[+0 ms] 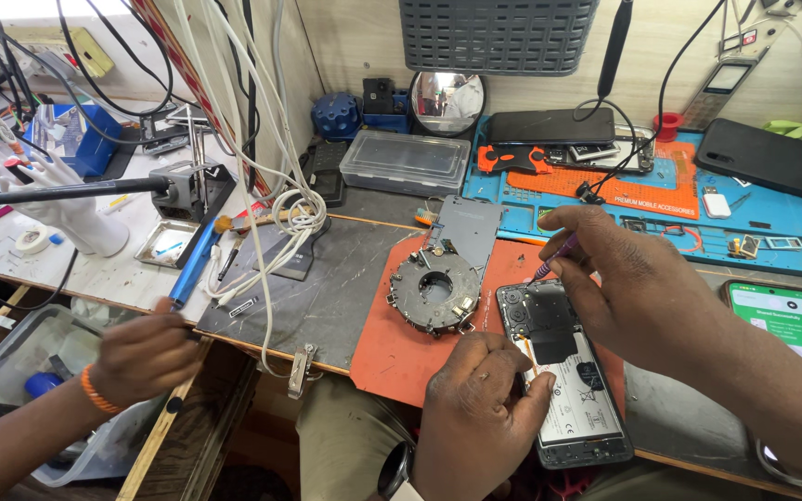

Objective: The person uses a purple screwdriver to remove screws from the back of a disassembled smartphone. They then use the screwdriver to pry and lift a small metal bracket from the phone's chassis.

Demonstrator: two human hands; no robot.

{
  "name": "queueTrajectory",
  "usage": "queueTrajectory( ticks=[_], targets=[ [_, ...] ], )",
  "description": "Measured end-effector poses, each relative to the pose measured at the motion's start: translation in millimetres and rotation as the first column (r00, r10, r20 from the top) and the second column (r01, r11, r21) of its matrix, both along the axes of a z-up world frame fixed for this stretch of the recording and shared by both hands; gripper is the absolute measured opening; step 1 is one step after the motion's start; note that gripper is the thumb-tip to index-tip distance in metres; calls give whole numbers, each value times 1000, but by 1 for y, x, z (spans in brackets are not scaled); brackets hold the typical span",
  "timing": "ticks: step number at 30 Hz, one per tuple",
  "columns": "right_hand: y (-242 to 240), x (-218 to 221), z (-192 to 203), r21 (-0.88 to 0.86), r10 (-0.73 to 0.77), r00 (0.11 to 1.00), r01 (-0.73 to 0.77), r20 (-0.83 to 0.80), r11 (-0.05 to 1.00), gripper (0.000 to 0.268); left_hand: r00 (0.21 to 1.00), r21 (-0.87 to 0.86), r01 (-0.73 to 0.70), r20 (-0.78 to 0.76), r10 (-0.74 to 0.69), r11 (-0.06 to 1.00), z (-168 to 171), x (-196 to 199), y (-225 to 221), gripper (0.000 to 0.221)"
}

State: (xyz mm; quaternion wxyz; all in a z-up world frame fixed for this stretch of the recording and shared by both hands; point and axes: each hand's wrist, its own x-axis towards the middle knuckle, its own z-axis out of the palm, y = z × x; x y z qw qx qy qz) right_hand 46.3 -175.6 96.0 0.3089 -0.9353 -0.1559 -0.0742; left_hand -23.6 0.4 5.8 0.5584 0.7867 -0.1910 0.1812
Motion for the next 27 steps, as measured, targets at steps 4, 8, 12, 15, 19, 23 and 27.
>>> queueTrajectory(
  ticks=[4, 8, 12, 15, 19, 23, 27],
  targets=[
    [1, 1, -3, -1, 29, 999, -29, 37, 1000, 31, 1000, -7, -3, 11, 3, 1000, 0, 0, 0, 23],
    [2, 3, 0, -246, -38, 998, 52, 59, 968, 34, 1000, -13, -9, -18, 9, 1000, 0, 0, -1, 23],
    [4, 7, 7, -200, 131, 976, -95, 174, 975, 38, 994, 51, -44, 102, 39, 998, 3, 1, 0, 23],
    [4, 11, 9, -62, 272, 945, -265, 182, 962, 26, 997, 14, -20, 74, 19, 1000, 4, 0, 1, 22],
    [8, 16, 10, -223, 167, 967, -123, 191, 967, 33, 998, 11, -18, -60, 18, 1000, 6, 0, -1, 22],
    [12, 16, 13, -173, 85, 996, -79, 28, 982, 26, 1000, -1, -18, -9, 18, 1000, 6, -1, 1, 22],
    [11, 19, 11, -281, 23, 997, -1, 74, 960, 28, 999, -22, -17, 40, 18, 1000, 5, 1, -1, 22]
  ],
)
